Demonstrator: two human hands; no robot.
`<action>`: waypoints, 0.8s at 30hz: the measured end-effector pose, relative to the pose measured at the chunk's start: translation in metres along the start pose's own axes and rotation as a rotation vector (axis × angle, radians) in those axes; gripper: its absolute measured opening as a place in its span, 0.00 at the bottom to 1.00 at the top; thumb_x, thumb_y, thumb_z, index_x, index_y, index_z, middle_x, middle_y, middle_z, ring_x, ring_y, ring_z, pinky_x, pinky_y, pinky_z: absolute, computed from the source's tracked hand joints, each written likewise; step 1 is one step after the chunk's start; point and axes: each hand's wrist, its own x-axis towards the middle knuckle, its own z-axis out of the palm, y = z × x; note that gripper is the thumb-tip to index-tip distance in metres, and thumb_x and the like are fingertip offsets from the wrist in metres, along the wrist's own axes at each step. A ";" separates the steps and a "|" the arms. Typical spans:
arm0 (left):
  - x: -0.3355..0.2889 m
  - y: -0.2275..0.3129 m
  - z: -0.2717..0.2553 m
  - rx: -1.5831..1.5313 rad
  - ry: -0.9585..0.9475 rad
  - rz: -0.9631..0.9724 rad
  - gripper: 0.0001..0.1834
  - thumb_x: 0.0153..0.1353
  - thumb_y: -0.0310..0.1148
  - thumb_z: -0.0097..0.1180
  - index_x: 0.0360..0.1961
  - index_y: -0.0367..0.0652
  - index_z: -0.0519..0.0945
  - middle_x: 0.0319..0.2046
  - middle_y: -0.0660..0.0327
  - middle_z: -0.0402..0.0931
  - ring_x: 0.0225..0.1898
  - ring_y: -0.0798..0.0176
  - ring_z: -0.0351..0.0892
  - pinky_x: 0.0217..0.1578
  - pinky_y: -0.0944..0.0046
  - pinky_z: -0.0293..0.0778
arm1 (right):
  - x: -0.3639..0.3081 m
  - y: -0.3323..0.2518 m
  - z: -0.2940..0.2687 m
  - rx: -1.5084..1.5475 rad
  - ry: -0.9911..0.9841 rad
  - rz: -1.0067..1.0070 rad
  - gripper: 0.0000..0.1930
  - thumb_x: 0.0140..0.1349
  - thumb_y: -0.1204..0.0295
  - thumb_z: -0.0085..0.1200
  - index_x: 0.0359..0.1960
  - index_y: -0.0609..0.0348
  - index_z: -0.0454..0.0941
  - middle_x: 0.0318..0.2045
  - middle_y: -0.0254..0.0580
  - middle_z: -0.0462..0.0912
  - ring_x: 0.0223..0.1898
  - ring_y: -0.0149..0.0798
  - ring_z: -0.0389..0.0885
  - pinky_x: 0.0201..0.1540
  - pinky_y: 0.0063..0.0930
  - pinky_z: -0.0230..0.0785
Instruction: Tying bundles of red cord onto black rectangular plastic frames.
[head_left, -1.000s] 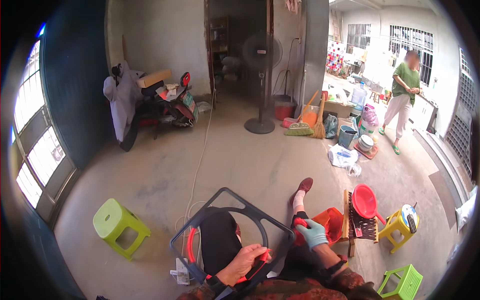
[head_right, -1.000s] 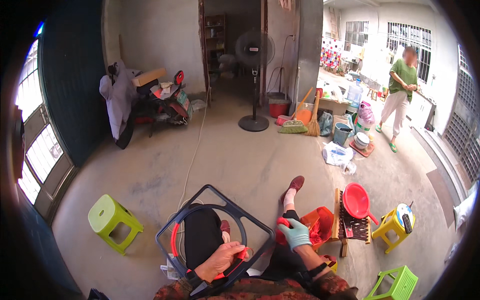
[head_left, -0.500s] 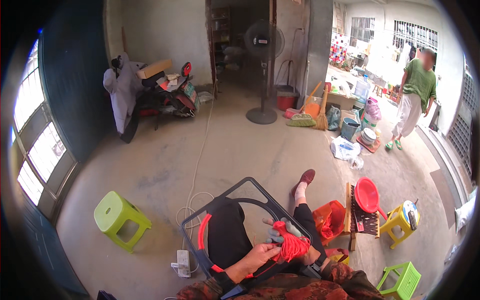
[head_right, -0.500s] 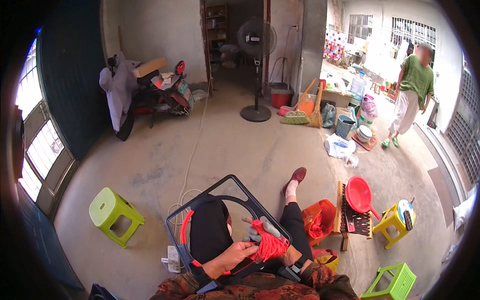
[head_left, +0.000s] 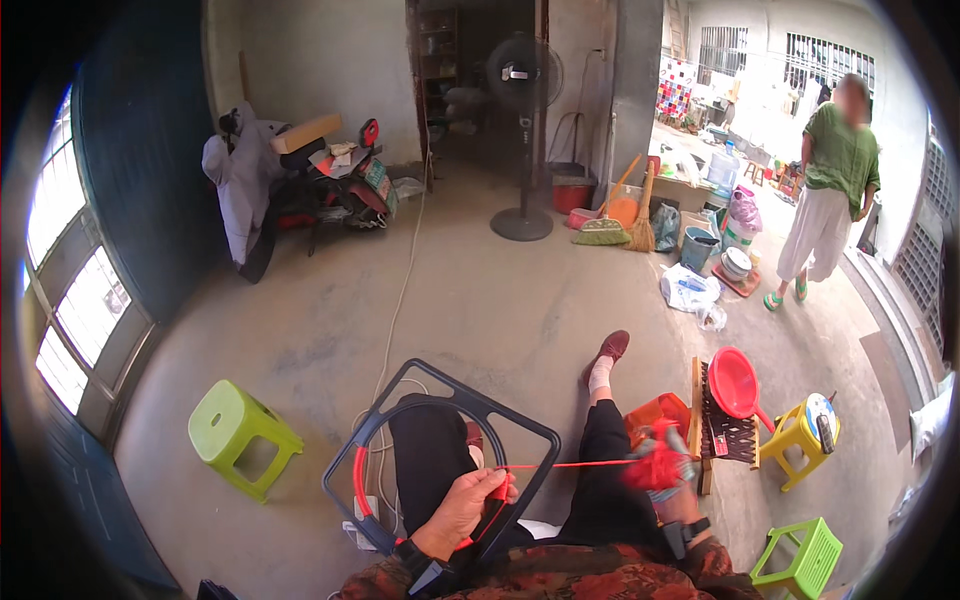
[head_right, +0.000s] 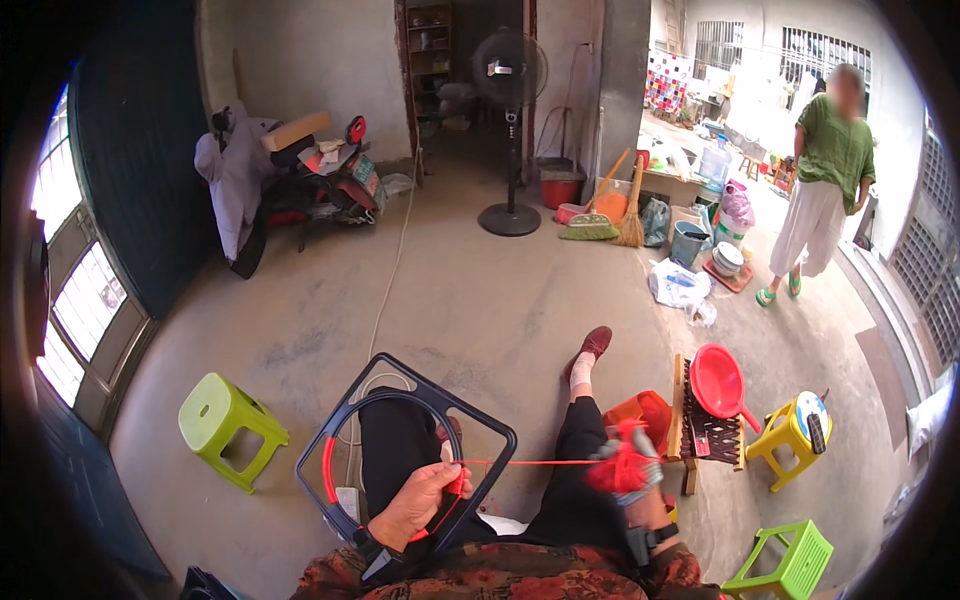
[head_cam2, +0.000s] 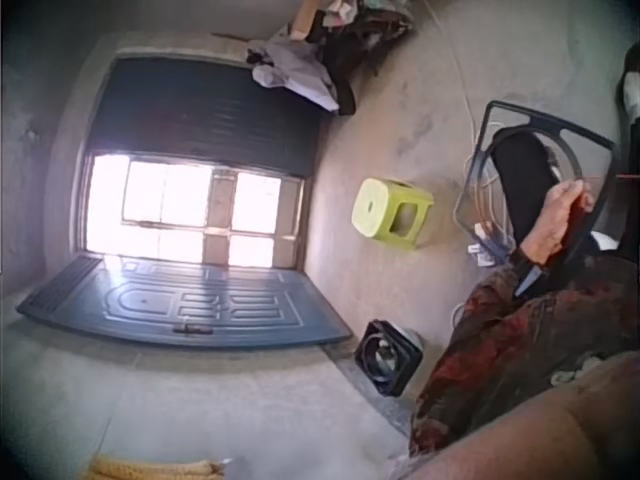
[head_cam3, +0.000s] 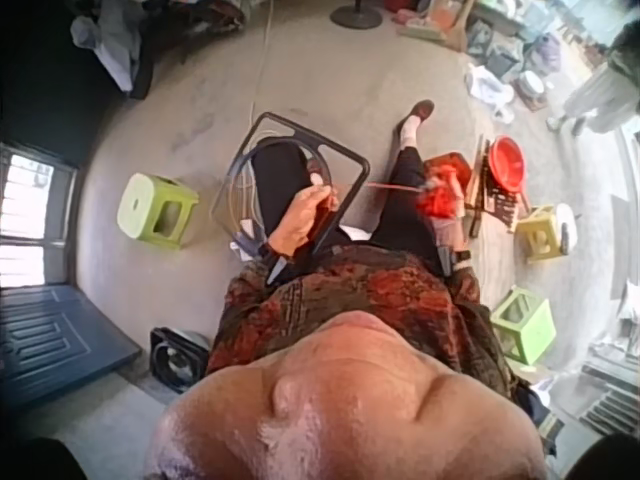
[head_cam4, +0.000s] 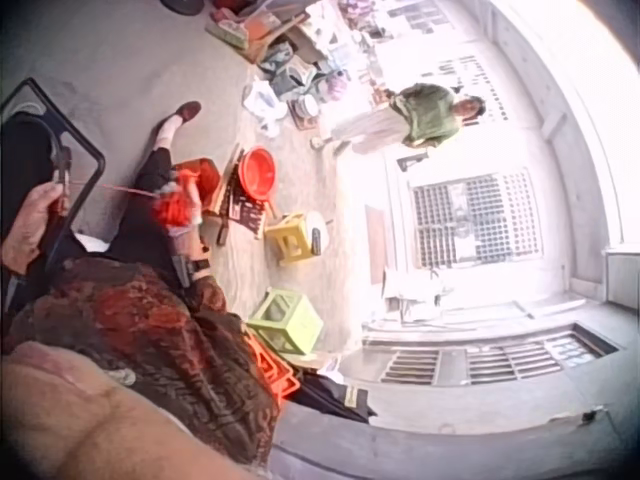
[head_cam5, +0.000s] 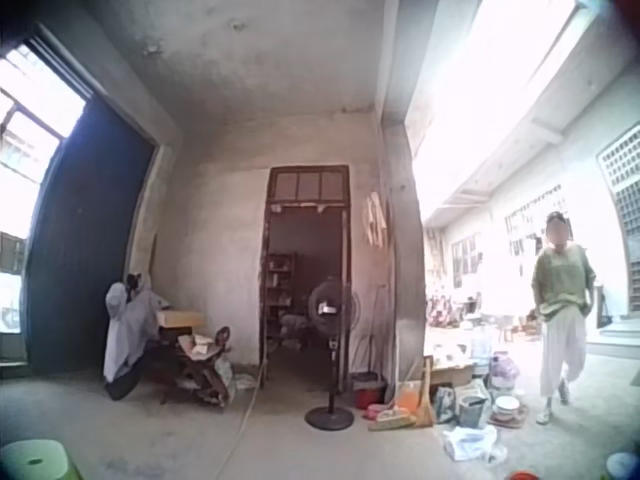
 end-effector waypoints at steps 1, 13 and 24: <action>0.000 -0.002 -0.001 -0.021 0.019 -0.021 0.11 0.66 0.34 0.49 0.37 0.35 0.76 0.28 0.58 0.78 0.31 0.68 0.77 0.35 0.70 0.75 | -0.008 -0.020 -0.008 0.131 -0.028 0.046 0.22 0.65 0.51 0.45 0.44 0.60 0.71 0.22 0.35 0.74 0.27 0.38 0.77 0.41 0.43 0.73; 0.009 -0.017 0.014 -0.048 -0.073 -0.133 0.10 0.66 0.33 0.49 0.32 0.35 0.73 0.26 0.54 0.77 0.27 0.62 0.77 0.33 0.65 0.75 | 0.020 0.010 0.000 -1.433 0.303 -0.143 0.17 0.53 0.64 0.62 0.43 0.58 0.79 0.35 0.42 0.82 0.37 0.36 0.80 0.44 0.29 0.72; 0.015 -0.035 0.022 0.036 -0.281 -0.150 0.14 0.64 0.34 0.53 0.44 0.32 0.75 0.31 0.60 0.78 0.33 0.68 0.78 0.38 0.69 0.75 | 0.045 0.122 0.065 -0.136 -0.025 0.645 0.20 0.65 0.59 0.48 0.53 0.59 0.71 0.42 0.44 0.80 0.42 0.40 0.80 0.40 0.35 0.77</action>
